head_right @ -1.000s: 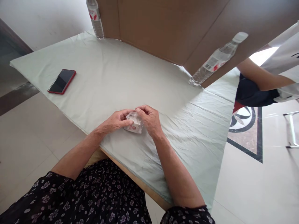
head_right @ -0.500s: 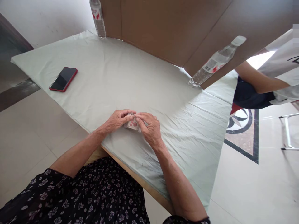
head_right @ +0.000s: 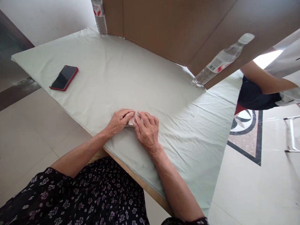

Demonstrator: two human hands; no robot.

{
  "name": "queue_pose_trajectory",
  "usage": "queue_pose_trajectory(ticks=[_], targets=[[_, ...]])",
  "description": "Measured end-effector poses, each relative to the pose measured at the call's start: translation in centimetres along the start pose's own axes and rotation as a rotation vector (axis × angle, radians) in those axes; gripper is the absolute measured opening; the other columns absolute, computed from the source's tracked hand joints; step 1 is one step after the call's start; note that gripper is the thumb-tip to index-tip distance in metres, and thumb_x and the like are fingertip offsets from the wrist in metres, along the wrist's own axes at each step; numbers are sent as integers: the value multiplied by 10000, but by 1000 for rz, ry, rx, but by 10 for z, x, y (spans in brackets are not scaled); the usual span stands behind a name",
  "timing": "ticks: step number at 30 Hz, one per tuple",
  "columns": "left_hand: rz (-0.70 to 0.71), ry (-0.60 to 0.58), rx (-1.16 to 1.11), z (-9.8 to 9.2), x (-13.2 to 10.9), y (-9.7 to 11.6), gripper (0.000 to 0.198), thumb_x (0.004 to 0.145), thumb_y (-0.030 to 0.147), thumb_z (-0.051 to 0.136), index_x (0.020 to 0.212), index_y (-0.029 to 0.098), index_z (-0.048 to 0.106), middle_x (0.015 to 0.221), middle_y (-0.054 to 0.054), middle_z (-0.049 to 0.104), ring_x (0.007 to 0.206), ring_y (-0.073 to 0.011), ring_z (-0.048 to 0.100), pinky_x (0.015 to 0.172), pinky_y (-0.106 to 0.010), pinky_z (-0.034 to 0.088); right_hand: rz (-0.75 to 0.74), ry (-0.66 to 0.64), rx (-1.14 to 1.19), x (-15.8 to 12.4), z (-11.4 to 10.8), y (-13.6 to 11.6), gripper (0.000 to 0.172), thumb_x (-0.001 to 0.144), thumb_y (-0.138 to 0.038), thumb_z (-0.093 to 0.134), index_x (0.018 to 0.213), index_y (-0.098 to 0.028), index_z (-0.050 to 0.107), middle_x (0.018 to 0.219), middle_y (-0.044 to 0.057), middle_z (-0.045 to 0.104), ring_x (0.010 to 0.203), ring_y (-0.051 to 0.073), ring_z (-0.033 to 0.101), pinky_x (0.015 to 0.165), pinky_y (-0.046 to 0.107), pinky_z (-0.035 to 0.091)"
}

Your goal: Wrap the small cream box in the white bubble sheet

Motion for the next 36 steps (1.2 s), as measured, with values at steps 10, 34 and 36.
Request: queue_pose_trajectory(ticks=[10, 34, 36], targets=[[-101, -3, -140, -7, 0, 0, 394, 1003, 434, 413, 1063, 183, 711, 1092, -75, 743, 1007, -208, 662, 924, -330, 516, 310, -171, 428, 3, -9, 25, 835, 813, -610, 709, 1519, -325, 367, 1565, 122, 434, 1411, 336, 449, 1054, 541, 467], [16, -22, -93, -17, -9, -14, 862, 698, 182, 579, 1523, 194, 330, 1555, -156, 420, 1472, -346, 347, 1205, -566, 284, 369, -206, 408, -6, 4, 30, 946, 779, -643, 735, 1543, -268, 323, 1583, 150, 400, 1455, 352, 392, 1172, 573, 347], [29, -47, -43, -16, -10, -15, 904, 682, 166, 584, 1540, 193, 299, 1567, -164, 397, 1474, -355, 333, 1207, -576, 272, 385, -201, 415, -9, 3, 32, 954, 775, -644, 738, 1547, -274, 317, 1583, 149, 400, 1459, 352, 387, 1173, 582, 346]])
Point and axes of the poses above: each hand's wrist, its own x-axis towards the middle knuckle, its own z-axis out of the palm, y = z × x, the point moved 1 cm from there along x, towards the middle knuckle
